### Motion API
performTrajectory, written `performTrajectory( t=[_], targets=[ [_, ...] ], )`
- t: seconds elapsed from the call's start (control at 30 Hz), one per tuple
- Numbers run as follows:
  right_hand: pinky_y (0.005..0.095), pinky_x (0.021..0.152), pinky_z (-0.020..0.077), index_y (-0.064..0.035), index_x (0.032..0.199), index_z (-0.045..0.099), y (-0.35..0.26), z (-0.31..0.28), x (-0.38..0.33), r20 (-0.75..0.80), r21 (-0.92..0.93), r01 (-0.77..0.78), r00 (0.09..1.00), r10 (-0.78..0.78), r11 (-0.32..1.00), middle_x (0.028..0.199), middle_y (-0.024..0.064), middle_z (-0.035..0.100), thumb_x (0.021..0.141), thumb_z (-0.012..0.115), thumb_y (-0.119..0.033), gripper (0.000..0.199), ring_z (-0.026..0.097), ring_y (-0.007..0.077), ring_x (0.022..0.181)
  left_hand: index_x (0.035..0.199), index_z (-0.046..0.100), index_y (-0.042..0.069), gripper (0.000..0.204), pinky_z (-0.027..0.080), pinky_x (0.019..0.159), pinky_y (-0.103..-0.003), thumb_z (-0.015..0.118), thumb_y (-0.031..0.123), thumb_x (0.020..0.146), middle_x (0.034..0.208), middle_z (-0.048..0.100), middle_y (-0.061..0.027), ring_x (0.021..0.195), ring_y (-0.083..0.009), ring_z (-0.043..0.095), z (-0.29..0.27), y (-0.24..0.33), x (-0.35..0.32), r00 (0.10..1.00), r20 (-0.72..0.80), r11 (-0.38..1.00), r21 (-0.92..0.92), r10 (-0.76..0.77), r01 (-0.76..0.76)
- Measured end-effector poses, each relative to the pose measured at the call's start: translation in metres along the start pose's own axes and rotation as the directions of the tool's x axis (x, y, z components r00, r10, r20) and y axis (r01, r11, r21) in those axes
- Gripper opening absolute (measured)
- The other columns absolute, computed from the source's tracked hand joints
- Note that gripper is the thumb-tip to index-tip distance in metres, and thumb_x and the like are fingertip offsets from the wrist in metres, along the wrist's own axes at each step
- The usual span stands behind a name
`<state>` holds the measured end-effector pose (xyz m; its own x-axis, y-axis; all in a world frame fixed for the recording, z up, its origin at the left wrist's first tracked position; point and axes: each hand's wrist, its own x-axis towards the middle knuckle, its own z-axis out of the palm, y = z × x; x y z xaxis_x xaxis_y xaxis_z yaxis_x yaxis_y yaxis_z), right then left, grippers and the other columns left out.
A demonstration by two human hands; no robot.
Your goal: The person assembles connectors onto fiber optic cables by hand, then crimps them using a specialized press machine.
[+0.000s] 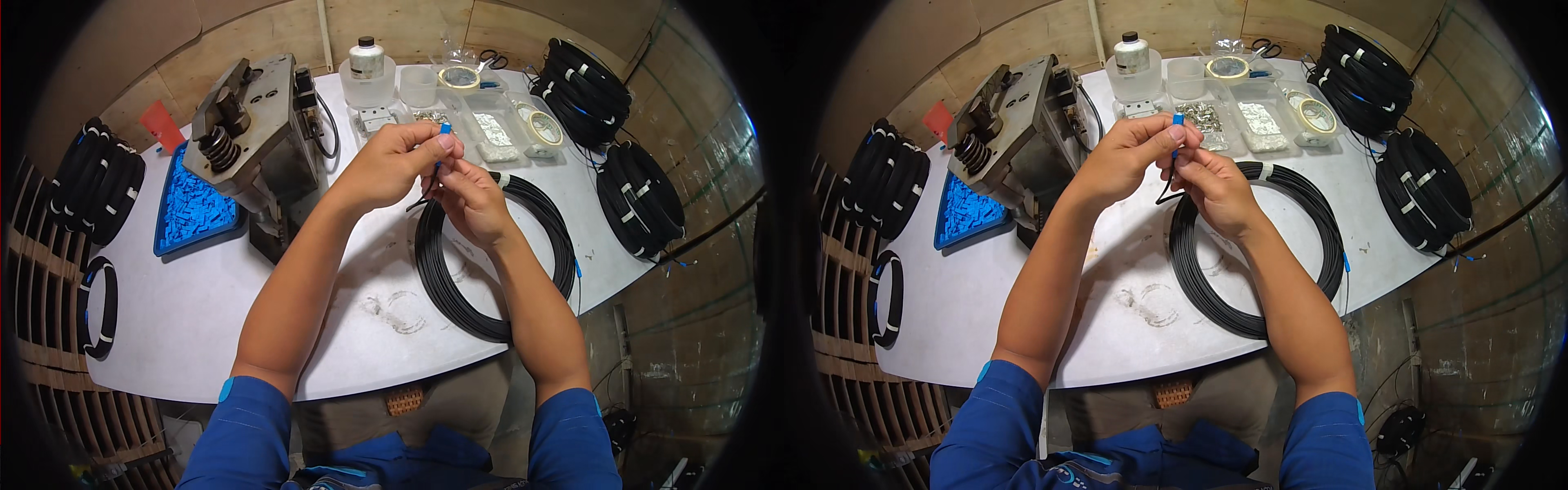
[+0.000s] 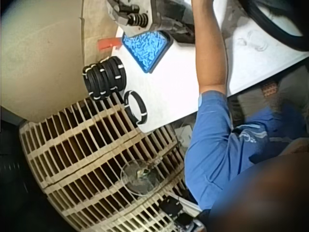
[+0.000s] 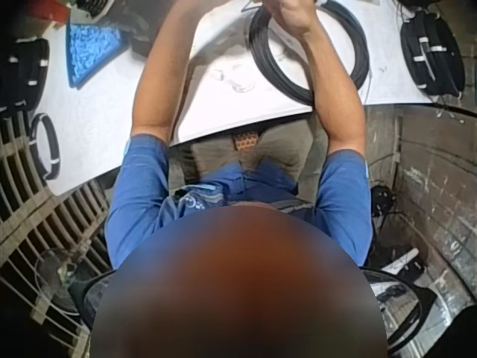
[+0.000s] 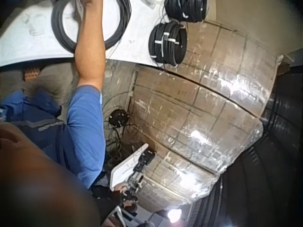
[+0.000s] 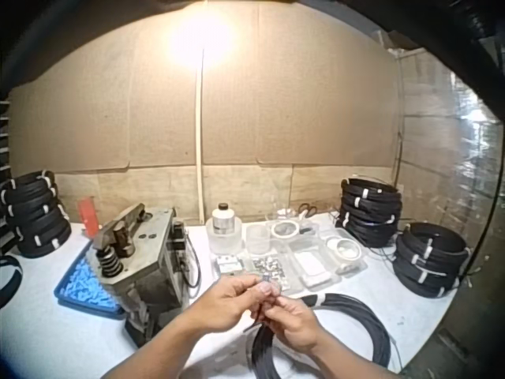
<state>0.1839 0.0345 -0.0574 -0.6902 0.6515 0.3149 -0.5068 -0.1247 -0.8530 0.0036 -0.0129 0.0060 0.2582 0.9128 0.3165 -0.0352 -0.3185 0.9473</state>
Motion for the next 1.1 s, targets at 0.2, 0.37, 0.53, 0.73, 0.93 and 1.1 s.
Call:
performTrajectory(
  t=[0.2, 0.37, 0.53, 0.73, 0.93, 1.1],
  targets=[
    [0.0279, 0.089, 0.0468, -0.0035, 0.110, 0.069, 0.002, 0.005, -0.001, -0.022, -0.017, 0.023, 0.999, -0.023, 1.000, 0.105, 0.0026, 0.066, 0.105, 0.062, -0.018, 0.017, 0.059, 0.0116, 0.098, 0.114, 0.072, 0.000, 0.035, 0.049, 0.075, -0.025, 0.058, 0.031, 0.108, 0.095, 0.069, -0.0006, 0.080, -0.0084, 0.057, -0.005, -0.007, 0.002, 0.998, 0.040, 0.998, -0.039, 0.045, -0.043],
    [0.0276, 0.090, 0.0465, -0.0044, 0.109, 0.071, 0.003, 0.000, 0.000, -0.069, -0.117, 0.062, 0.995, -0.071, 0.991, 0.100, 0.0008, 0.067, 0.104, 0.067, -0.024, 0.021, 0.058, 0.0104, 0.095, 0.109, 0.073, -0.002, 0.030, 0.053, 0.070, -0.027, 0.065, 0.026, 0.105, 0.086, 0.069, -0.0025, 0.076, -0.0099, 0.062, 0.002, -0.004, 0.002, 0.995, -0.088, 0.992, 0.116, 0.051, -0.040],
    [0.0270, 0.087, 0.0460, -0.0036, 0.108, 0.072, 0.004, 0.004, 0.002, -0.105, -0.152, 0.056, 0.992, -0.072, 0.987, 0.098, 0.0009, 0.067, 0.103, 0.068, -0.026, 0.023, 0.058, 0.0098, 0.092, 0.100, 0.075, -0.004, 0.025, 0.055, 0.064, -0.028, 0.070, 0.021, 0.101, 0.080, 0.068, -0.0038, 0.070, -0.0114, 0.065, 0.003, -0.006, 0.002, 0.977, -0.176, 0.987, 0.119, 0.125, -0.104],
    [0.0261, 0.085, 0.0459, -0.0017, 0.109, 0.072, 0.003, 0.003, 0.002, -0.129, -0.200, 0.037, 0.990, -0.064, 0.979, 0.098, 0.0012, 0.069, 0.103, 0.069, -0.025, 0.025, 0.057, 0.0090, 0.089, 0.089, 0.076, -0.005, 0.028, 0.053, 0.066, -0.029, 0.073, 0.022, 0.097, 0.081, 0.070, -0.0057, 0.071, -0.0111, 0.066, 0.000, -0.010, 0.005, 0.958, -0.231, 0.975, 0.184, 0.169, -0.128],
    [0.0253, 0.084, 0.0453, -0.0018, 0.109, 0.073, 0.003, 0.005, 0.001, -0.149, -0.210, 0.049, 0.986, -0.081, 0.977, 0.097, 0.0008, 0.070, 0.102, 0.070, -0.027, 0.026, 0.057, 0.0083, 0.089, 0.091, 0.076, -0.005, 0.027, 0.051, 0.066, -0.028, 0.073, 0.022, 0.097, 0.079, 0.070, -0.0048, 0.071, -0.0103, 0.064, 0.001, -0.007, 0.004, 0.976, -0.201, 0.992, 0.112, 0.086, -0.065],
    [0.0256, 0.084, 0.0454, -0.0023, 0.109, 0.073, 0.002, 0.005, 0.001, -0.155, -0.231, 0.037, 0.985, -0.075, 0.972, 0.099, 0.0014, 0.070, 0.103, 0.069, -0.025, 0.024, 0.057, 0.0087, 0.089, 0.099, 0.077, -0.003, 0.027, 0.050, 0.072, -0.026, 0.072, 0.023, 0.100, 0.083, 0.070, -0.0028, 0.077, -0.0082, 0.061, 0.000, -0.005, 0.004, 0.981, -0.182, 0.992, 0.117, 0.062, -0.041]
  ],
)
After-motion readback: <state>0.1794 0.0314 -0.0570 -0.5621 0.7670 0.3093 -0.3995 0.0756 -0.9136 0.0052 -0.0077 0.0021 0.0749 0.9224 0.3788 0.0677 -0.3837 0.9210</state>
